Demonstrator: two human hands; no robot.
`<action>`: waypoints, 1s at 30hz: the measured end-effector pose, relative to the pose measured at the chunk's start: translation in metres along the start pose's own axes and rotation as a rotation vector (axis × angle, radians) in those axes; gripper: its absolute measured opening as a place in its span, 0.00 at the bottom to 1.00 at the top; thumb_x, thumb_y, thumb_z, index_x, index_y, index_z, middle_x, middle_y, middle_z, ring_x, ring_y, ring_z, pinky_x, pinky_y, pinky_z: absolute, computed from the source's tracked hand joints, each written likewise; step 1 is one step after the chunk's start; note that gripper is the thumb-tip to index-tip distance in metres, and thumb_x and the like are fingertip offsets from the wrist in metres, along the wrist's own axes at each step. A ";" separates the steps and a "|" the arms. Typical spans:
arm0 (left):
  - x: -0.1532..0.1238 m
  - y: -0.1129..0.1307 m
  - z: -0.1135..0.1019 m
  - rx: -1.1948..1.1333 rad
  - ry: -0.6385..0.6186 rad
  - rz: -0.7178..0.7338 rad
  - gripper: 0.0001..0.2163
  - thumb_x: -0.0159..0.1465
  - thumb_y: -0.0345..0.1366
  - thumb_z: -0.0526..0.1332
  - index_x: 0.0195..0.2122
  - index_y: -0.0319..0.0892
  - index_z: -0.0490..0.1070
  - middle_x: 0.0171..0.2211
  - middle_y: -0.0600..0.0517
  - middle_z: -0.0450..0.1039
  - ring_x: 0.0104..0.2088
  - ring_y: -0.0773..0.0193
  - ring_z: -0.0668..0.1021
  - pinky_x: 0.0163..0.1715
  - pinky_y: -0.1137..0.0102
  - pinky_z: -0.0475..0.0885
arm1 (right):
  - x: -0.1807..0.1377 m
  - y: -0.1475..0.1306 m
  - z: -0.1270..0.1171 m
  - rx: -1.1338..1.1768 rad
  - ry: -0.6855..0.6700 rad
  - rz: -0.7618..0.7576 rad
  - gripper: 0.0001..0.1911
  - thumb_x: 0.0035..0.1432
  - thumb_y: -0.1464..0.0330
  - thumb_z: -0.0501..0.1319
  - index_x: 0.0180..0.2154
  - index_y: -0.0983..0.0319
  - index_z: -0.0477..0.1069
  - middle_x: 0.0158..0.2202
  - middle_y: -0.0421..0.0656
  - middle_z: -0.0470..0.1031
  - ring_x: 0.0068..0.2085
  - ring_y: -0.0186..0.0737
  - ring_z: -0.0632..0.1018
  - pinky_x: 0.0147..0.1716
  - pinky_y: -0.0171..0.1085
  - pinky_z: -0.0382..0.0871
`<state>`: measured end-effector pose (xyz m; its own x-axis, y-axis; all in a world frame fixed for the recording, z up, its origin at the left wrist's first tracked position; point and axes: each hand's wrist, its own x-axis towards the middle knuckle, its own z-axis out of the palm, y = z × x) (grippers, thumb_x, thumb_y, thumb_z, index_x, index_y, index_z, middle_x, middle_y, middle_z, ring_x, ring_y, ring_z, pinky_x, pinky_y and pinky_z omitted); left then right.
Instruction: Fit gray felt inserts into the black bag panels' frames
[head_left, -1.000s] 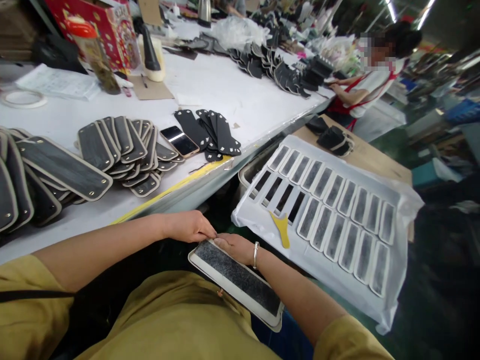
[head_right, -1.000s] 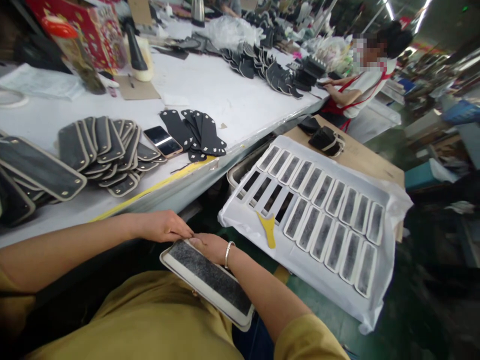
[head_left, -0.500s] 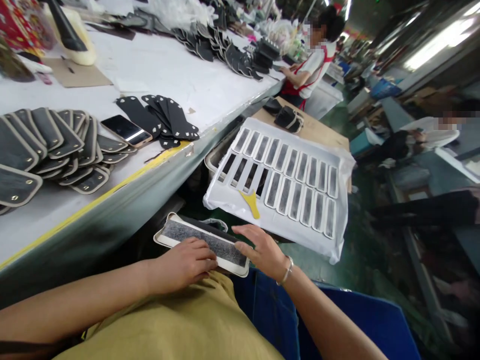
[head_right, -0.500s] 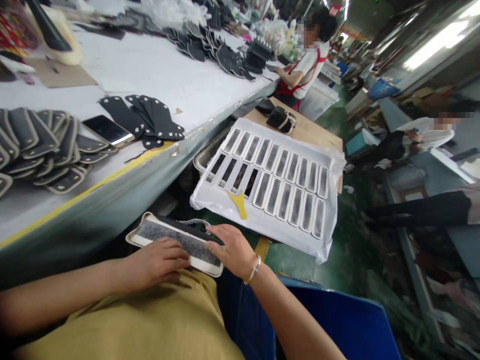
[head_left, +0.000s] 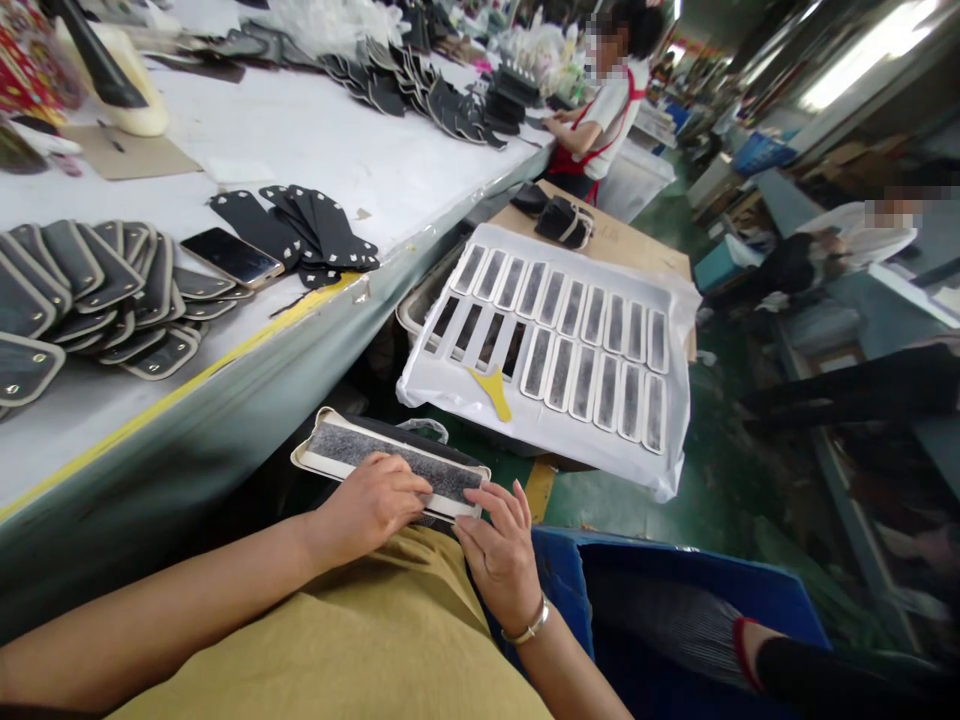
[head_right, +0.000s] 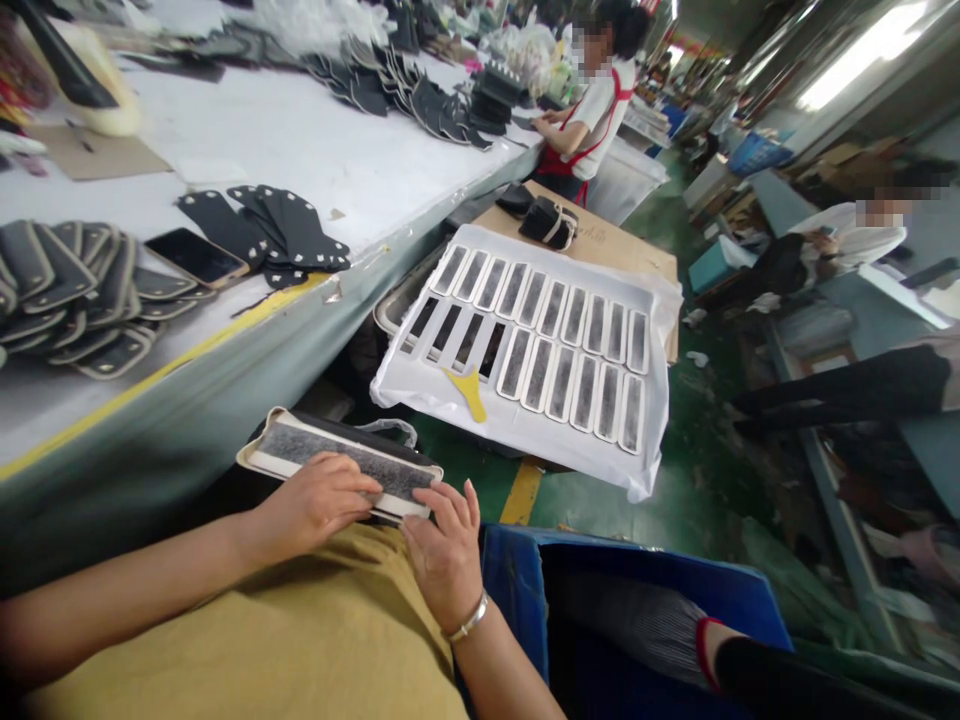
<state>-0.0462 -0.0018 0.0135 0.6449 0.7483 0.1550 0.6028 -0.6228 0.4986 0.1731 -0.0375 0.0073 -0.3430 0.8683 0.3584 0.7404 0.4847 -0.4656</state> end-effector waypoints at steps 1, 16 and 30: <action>0.000 0.000 0.001 -0.001 0.004 -0.004 0.10 0.65 0.34 0.56 0.30 0.45 0.75 0.42 0.54 0.76 0.38 0.62 0.70 0.39 0.64 0.58 | -0.001 0.000 0.000 -0.010 0.015 -0.002 0.06 0.56 0.72 0.60 0.31 0.57 0.74 0.43 0.41 0.74 0.51 0.43 0.70 0.59 0.53 0.50; 0.007 0.006 0.002 -0.069 0.008 -0.125 0.08 0.62 0.38 0.59 0.30 0.45 0.76 0.37 0.53 0.76 0.37 0.61 0.71 0.38 0.63 0.59 | -0.005 -0.011 0.012 -0.053 0.072 0.146 0.08 0.57 0.72 0.58 0.30 0.57 0.74 0.50 0.44 0.69 0.56 0.47 0.65 0.58 0.55 0.50; 0.014 0.015 0.004 0.021 -0.011 -0.188 0.07 0.61 0.33 0.59 0.26 0.42 0.73 0.36 0.52 0.74 0.37 0.60 0.70 0.38 0.62 0.58 | 0.001 -0.018 0.023 0.231 0.052 0.533 0.05 0.51 0.72 0.58 0.32 0.60 0.62 0.59 0.55 0.56 0.62 0.51 0.56 0.54 0.52 0.58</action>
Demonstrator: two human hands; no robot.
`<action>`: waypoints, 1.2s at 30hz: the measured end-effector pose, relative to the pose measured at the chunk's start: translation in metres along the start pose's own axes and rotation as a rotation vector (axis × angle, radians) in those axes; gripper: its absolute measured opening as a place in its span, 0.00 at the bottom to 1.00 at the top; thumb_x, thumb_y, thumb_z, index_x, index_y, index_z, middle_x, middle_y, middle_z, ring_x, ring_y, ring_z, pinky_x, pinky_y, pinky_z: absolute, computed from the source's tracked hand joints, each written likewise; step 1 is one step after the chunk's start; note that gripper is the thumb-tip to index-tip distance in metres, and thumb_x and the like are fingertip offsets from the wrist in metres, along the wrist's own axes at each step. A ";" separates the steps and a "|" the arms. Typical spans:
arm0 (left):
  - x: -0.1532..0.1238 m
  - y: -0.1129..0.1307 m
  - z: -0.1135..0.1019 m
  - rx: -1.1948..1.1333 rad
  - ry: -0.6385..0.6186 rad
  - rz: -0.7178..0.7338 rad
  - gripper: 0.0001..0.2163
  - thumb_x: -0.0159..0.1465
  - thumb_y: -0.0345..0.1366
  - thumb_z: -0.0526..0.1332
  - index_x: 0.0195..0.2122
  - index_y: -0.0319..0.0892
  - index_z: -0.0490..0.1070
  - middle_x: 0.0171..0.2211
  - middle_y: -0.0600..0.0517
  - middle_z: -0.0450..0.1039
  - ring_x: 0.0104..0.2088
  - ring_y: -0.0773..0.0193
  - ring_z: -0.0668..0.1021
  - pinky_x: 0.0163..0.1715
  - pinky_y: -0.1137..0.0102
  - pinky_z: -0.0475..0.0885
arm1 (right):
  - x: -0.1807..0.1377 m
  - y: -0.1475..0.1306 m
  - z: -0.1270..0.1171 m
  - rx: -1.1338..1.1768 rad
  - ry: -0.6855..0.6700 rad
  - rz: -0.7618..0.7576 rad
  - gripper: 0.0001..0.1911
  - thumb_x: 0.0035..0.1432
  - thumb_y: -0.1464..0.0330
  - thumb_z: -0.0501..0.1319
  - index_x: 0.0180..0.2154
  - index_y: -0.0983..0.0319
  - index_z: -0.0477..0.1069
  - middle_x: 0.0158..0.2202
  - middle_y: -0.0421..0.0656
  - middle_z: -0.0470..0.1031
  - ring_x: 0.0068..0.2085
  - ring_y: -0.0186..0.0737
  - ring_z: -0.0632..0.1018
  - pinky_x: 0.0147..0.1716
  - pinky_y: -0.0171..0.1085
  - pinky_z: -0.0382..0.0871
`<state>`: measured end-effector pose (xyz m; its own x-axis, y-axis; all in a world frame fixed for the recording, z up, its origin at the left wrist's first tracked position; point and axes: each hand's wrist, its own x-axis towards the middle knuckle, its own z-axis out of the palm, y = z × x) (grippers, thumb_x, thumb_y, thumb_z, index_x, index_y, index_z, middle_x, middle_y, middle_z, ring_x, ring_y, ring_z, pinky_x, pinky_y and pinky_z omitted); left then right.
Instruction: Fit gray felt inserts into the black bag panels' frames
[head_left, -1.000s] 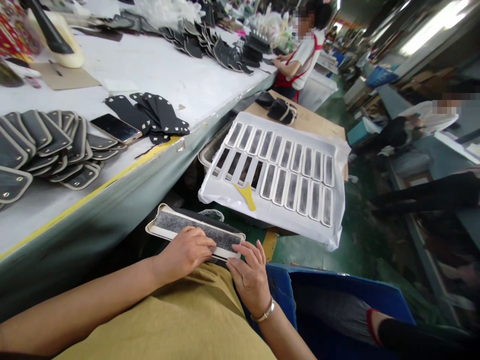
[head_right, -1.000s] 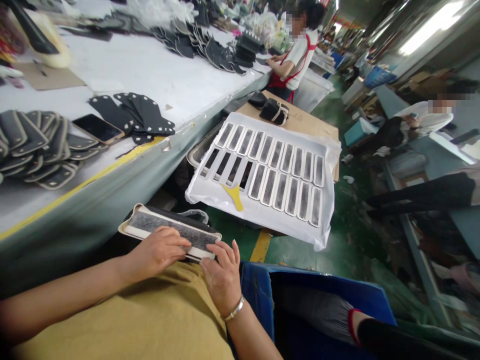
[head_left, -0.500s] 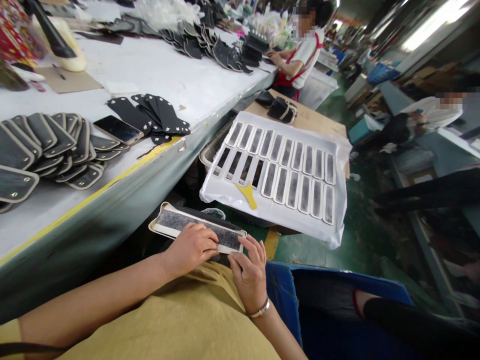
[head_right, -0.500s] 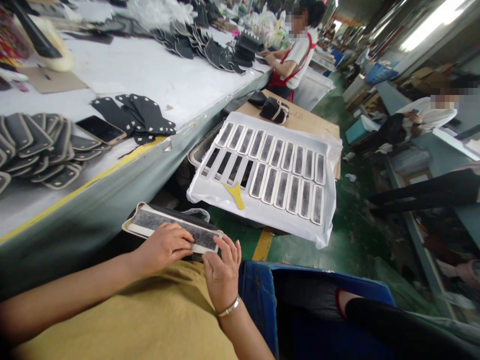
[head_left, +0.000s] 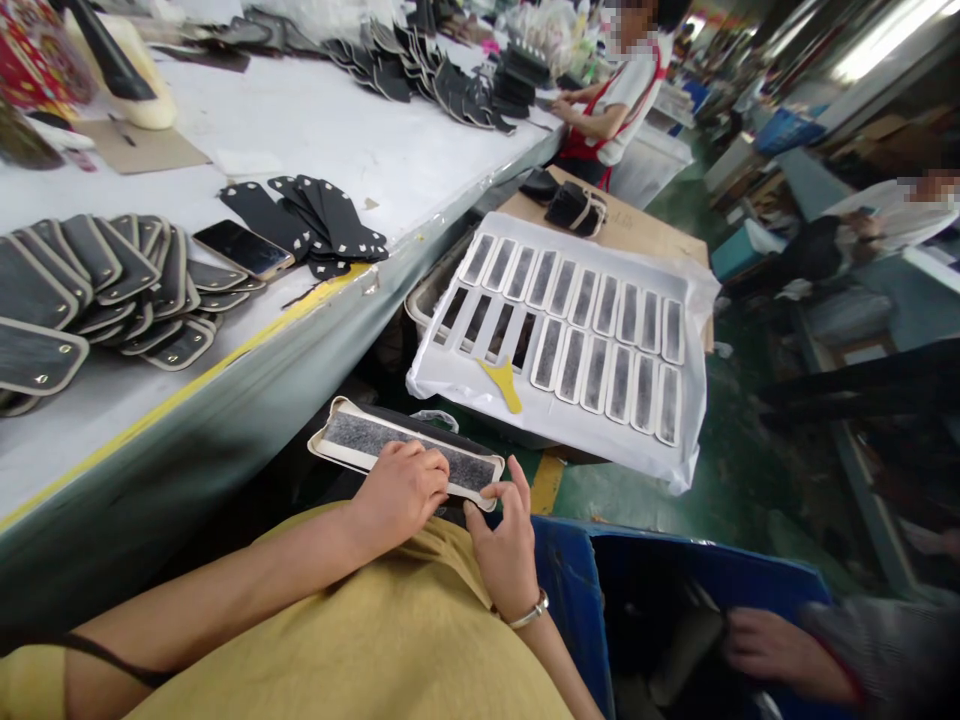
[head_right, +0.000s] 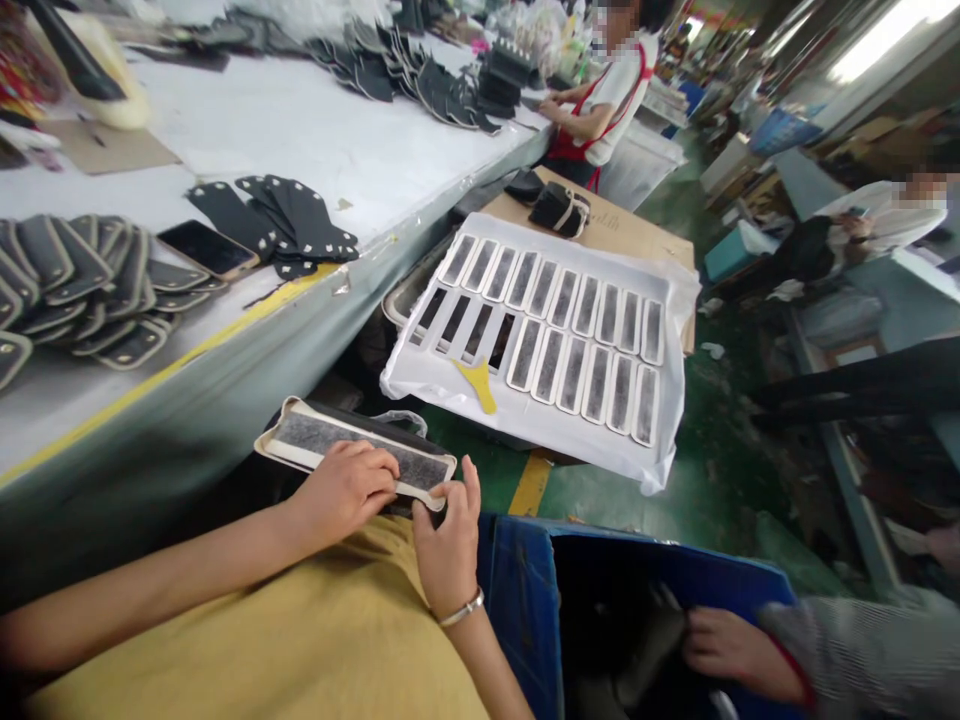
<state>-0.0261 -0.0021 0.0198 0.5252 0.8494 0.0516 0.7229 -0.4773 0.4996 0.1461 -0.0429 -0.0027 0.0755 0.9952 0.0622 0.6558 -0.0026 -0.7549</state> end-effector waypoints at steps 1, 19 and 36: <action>0.003 0.001 -0.001 0.003 -0.012 -0.023 0.06 0.60 0.32 0.60 0.26 0.42 0.72 0.36 0.52 0.74 0.37 0.59 0.70 0.37 0.62 0.58 | 0.002 0.001 0.003 0.031 -0.007 0.034 0.07 0.50 0.72 0.57 0.34 0.60 0.61 0.59 0.55 0.56 0.62 0.50 0.56 0.54 0.51 0.58; -0.010 -0.013 -0.021 -0.041 0.032 -0.042 0.09 0.55 0.33 0.64 0.36 0.41 0.66 0.40 0.50 0.67 0.40 0.58 0.71 0.39 0.64 0.64 | -0.035 -0.006 0.013 -0.583 0.078 -0.612 0.24 0.58 0.79 0.47 0.56 0.64 0.62 0.52 0.49 0.71 0.58 0.51 0.64 0.61 0.54 0.37; -0.025 -0.033 -0.023 0.065 0.048 -0.124 0.07 0.58 0.33 0.58 0.24 0.41 0.72 0.33 0.50 0.71 0.37 0.57 0.70 0.36 0.62 0.59 | -0.036 -0.002 0.042 -0.803 0.068 -0.723 0.24 0.57 0.79 0.47 0.56 0.78 0.59 0.59 0.61 0.59 0.63 0.56 0.54 0.58 0.51 0.53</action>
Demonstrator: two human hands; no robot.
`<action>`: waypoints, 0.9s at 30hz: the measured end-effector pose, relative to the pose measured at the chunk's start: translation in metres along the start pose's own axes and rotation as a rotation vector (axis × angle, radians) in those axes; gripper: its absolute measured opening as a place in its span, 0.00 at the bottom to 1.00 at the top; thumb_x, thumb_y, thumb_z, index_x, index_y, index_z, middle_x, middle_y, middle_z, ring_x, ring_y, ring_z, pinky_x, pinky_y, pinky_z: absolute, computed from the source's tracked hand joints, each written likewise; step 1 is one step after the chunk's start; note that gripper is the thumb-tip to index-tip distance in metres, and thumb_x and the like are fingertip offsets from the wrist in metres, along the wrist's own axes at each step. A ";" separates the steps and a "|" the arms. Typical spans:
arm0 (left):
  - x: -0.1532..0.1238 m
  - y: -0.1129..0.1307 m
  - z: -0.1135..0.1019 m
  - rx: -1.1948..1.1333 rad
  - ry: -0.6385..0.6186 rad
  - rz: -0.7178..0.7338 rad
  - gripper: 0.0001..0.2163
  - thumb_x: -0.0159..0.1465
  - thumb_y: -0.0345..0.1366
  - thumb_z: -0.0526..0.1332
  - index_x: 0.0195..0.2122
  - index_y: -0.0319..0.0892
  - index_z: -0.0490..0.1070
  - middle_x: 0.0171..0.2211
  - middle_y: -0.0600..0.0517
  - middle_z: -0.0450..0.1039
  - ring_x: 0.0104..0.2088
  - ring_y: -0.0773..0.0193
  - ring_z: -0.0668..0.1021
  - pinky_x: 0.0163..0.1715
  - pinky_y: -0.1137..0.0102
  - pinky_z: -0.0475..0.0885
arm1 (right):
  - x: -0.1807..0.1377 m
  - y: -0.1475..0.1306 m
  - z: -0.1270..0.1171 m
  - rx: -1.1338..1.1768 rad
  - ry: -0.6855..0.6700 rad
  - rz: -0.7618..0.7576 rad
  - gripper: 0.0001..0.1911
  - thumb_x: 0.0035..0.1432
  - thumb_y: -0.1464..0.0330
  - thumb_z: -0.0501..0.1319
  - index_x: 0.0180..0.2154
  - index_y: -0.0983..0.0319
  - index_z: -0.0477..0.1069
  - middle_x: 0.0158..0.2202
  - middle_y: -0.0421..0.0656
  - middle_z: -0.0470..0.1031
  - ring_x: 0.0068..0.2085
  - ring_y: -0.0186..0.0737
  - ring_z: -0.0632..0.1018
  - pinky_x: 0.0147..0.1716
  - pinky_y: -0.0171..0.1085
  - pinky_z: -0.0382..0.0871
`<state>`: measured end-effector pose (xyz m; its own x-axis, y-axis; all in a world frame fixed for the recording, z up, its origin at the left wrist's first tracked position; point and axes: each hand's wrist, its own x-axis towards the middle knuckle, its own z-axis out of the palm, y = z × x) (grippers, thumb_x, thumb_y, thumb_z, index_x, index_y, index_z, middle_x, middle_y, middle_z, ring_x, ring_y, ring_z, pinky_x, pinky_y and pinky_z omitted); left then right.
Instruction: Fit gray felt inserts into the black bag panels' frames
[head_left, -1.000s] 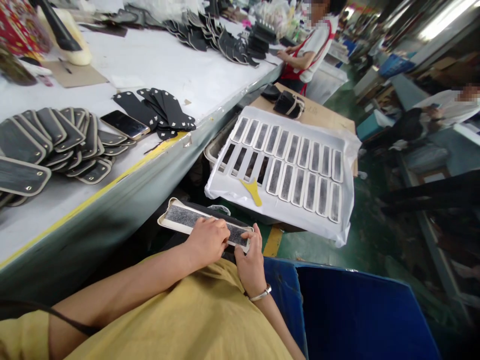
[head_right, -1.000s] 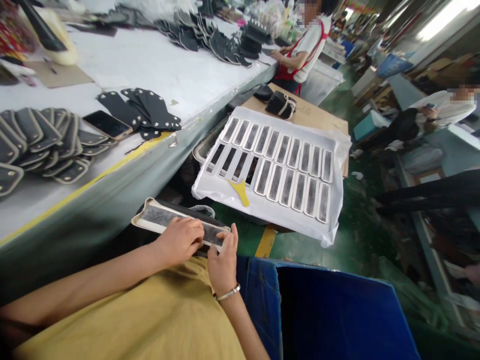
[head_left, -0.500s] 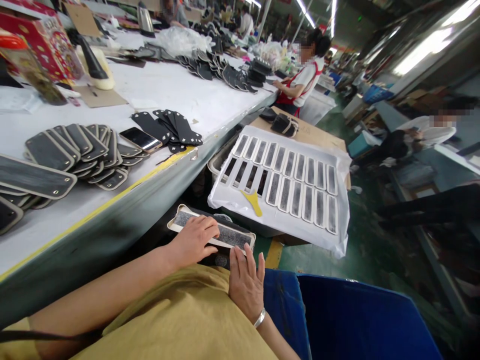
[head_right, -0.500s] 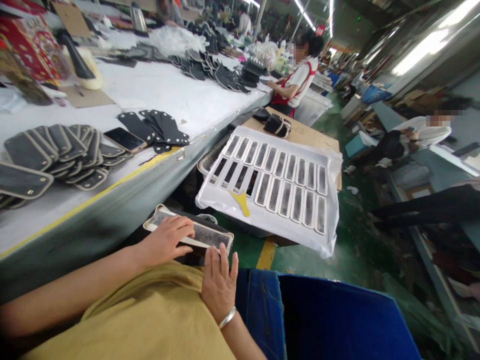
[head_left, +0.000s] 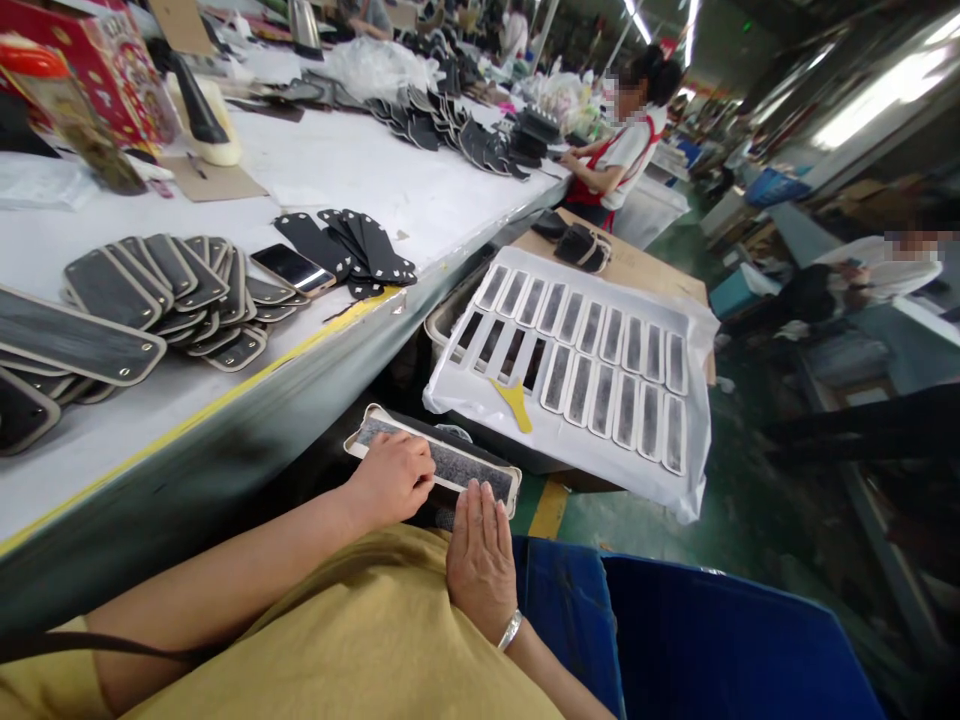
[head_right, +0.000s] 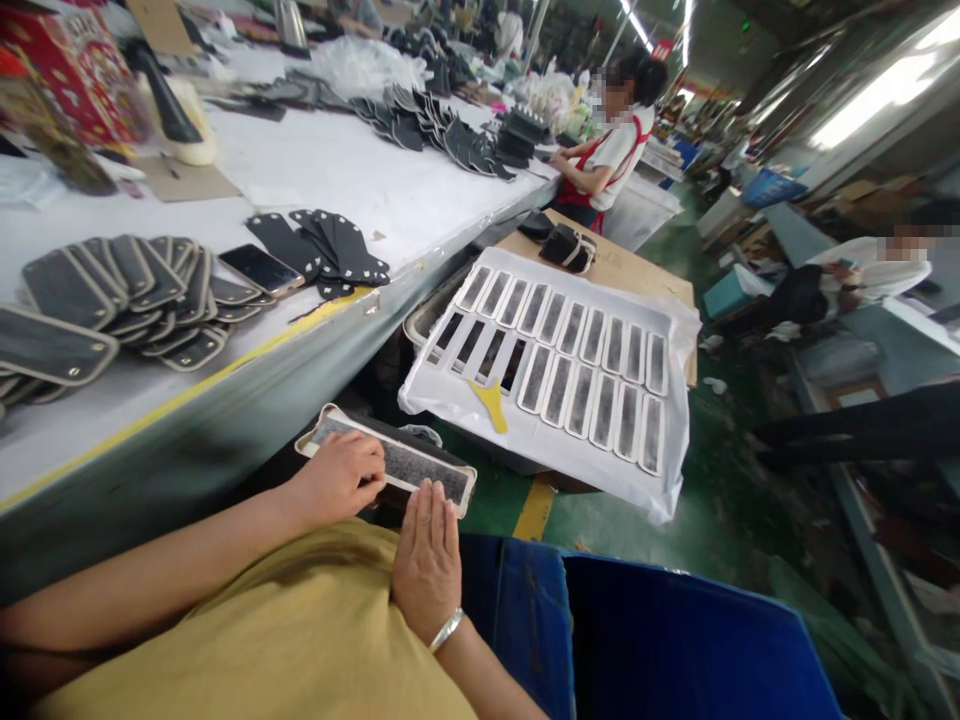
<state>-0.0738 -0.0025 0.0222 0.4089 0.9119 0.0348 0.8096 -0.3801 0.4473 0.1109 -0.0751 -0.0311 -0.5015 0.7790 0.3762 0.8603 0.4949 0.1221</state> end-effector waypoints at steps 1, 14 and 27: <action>0.000 0.002 0.000 0.018 0.006 -0.006 0.07 0.58 0.33 0.58 0.24 0.41 0.71 0.33 0.50 0.71 0.37 0.57 0.70 0.36 0.62 0.59 | 0.003 -0.002 0.002 0.000 0.000 -0.004 0.25 0.57 0.78 0.47 0.56 0.78 0.59 0.59 0.61 0.58 0.63 0.56 0.54 0.58 0.51 0.54; -0.026 -0.056 -0.023 -0.105 0.099 0.067 0.08 0.56 0.35 0.64 0.36 0.44 0.70 0.44 0.51 0.69 0.47 0.56 0.69 0.48 0.61 0.61 | 0.023 -0.017 0.013 0.080 0.021 -0.043 0.28 0.57 0.67 0.54 0.56 0.79 0.58 0.58 0.66 0.58 0.63 0.60 0.53 0.56 0.52 0.55; -0.023 -0.061 -0.020 -0.134 0.153 0.011 0.06 0.59 0.32 0.59 0.25 0.42 0.71 0.39 0.52 0.70 0.43 0.59 0.69 0.48 0.60 0.61 | 0.037 -0.025 0.019 0.068 -0.009 -0.064 0.29 0.58 0.65 0.54 0.55 0.79 0.60 0.58 0.65 0.59 0.62 0.59 0.55 0.57 0.50 0.54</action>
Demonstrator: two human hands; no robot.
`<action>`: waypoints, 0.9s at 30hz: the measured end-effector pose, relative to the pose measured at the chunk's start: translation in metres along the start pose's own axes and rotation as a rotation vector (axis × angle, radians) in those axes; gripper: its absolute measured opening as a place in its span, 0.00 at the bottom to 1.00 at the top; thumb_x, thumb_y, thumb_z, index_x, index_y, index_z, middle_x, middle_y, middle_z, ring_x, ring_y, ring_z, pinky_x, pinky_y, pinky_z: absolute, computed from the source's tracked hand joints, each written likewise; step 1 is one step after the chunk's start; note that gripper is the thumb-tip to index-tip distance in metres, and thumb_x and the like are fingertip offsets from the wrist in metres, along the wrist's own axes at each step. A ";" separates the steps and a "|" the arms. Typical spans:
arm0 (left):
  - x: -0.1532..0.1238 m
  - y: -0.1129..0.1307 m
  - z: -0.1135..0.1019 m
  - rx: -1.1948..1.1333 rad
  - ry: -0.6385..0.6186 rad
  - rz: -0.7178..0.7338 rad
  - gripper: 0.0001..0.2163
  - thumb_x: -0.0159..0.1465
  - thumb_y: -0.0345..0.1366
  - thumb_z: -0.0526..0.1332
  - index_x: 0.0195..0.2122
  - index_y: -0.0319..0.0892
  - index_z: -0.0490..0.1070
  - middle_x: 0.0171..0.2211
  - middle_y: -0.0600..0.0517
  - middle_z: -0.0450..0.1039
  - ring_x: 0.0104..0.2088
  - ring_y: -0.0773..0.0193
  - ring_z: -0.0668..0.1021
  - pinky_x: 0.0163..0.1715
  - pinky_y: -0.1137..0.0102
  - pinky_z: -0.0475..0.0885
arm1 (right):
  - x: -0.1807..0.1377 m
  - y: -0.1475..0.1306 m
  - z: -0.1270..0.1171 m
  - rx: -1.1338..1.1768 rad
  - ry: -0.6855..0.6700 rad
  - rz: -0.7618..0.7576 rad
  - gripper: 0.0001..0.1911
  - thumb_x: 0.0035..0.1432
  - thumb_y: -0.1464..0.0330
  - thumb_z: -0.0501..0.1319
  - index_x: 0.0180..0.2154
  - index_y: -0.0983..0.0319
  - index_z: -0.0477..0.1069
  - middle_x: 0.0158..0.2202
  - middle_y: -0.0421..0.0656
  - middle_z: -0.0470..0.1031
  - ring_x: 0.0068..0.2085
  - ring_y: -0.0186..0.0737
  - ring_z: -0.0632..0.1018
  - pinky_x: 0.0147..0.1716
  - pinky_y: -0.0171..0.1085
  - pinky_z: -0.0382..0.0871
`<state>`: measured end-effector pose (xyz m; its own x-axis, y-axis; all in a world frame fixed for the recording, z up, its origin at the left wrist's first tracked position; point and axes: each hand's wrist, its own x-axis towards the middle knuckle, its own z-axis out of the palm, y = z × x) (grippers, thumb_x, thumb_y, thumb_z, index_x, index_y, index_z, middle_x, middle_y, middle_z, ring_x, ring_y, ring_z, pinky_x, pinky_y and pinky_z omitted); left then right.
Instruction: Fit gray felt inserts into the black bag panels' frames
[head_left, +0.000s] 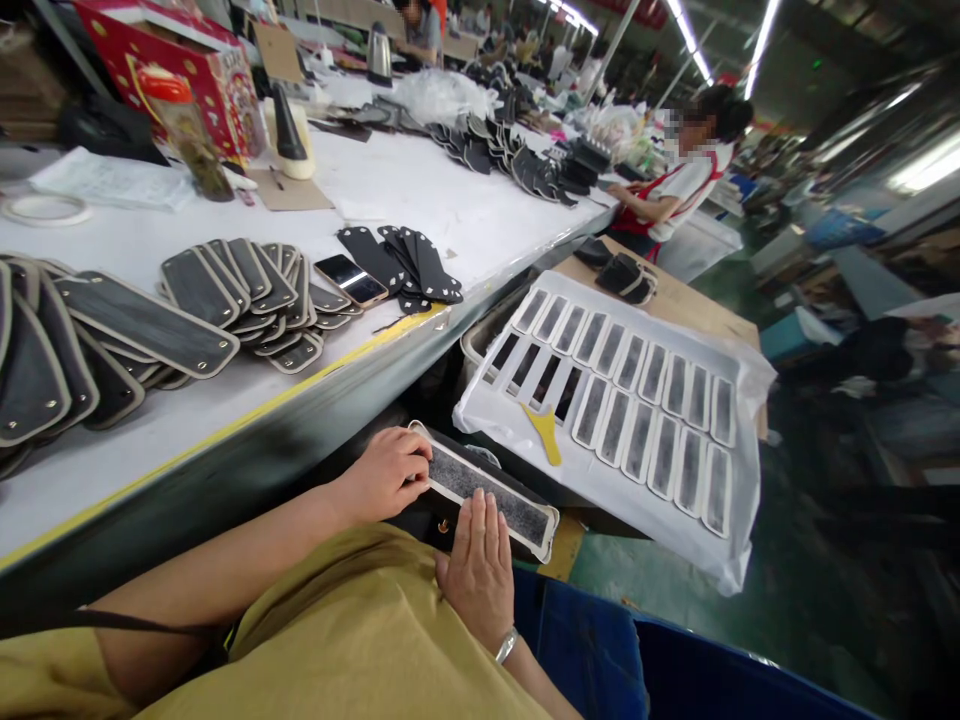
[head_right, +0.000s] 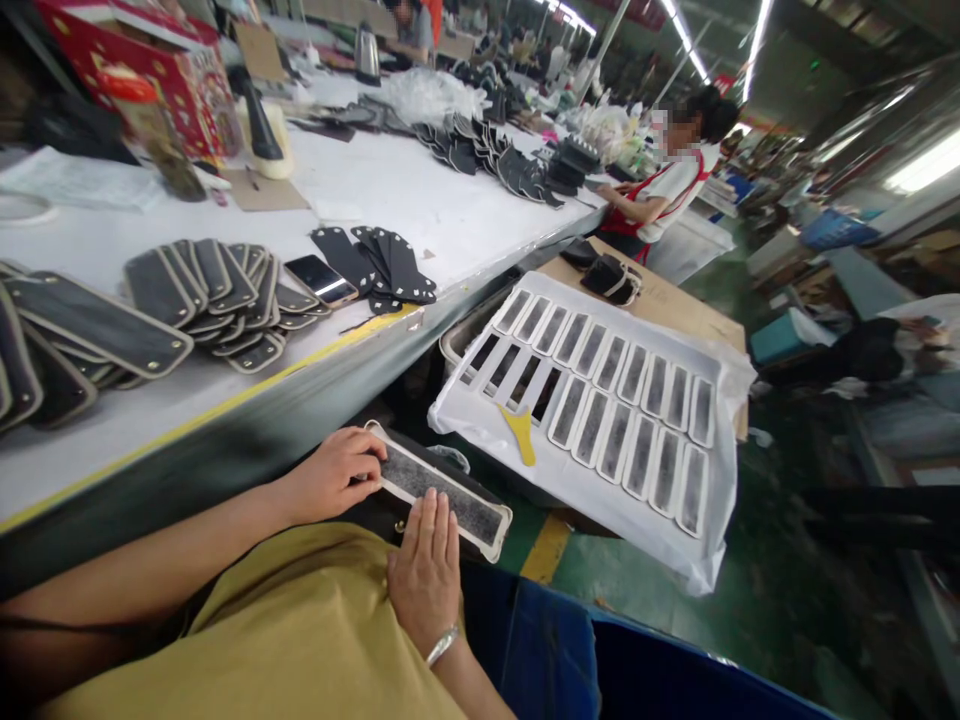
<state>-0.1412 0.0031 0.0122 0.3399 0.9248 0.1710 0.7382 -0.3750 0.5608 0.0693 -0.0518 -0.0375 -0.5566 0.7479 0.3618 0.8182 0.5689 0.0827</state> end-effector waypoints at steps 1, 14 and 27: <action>0.000 0.000 0.001 0.009 0.002 -0.007 0.06 0.58 0.32 0.59 0.25 0.42 0.70 0.39 0.52 0.70 0.43 0.59 0.69 0.48 0.60 0.61 | 0.002 -0.001 0.001 0.006 -0.002 -0.005 0.29 0.58 0.64 0.54 0.55 0.79 0.60 0.58 0.65 0.59 0.62 0.59 0.55 0.57 0.50 0.54; -0.008 -0.025 -0.010 -0.154 0.084 -0.062 0.07 0.54 0.30 0.62 0.35 0.42 0.68 0.50 0.47 0.65 0.51 0.56 0.67 0.53 0.60 0.63 | 0.040 -0.030 0.021 0.075 -0.054 -0.024 0.32 0.57 0.65 0.57 0.58 0.78 0.56 0.62 0.64 0.52 0.63 0.59 0.51 0.59 0.51 0.50; -0.006 -0.037 -0.013 -0.231 0.071 -0.025 0.05 0.55 0.25 0.57 0.25 0.41 0.65 0.52 0.47 0.65 0.52 0.58 0.67 0.54 0.62 0.63 | 0.055 -0.033 0.017 0.093 -0.033 -0.071 0.27 0.59 0.66 0.54 0.57 0.76 0.58 0.60 0.62 0.57 0.63 0.57 0.54 0.58 0.51 0.53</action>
<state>-0.1779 0.0118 0.0007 0.2752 0.9389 0.2066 0.5904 -0.3346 0.7344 0.0096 -0.0235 -0.0364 -0.6181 0.7147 0.3273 0.7608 0.6487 0.0203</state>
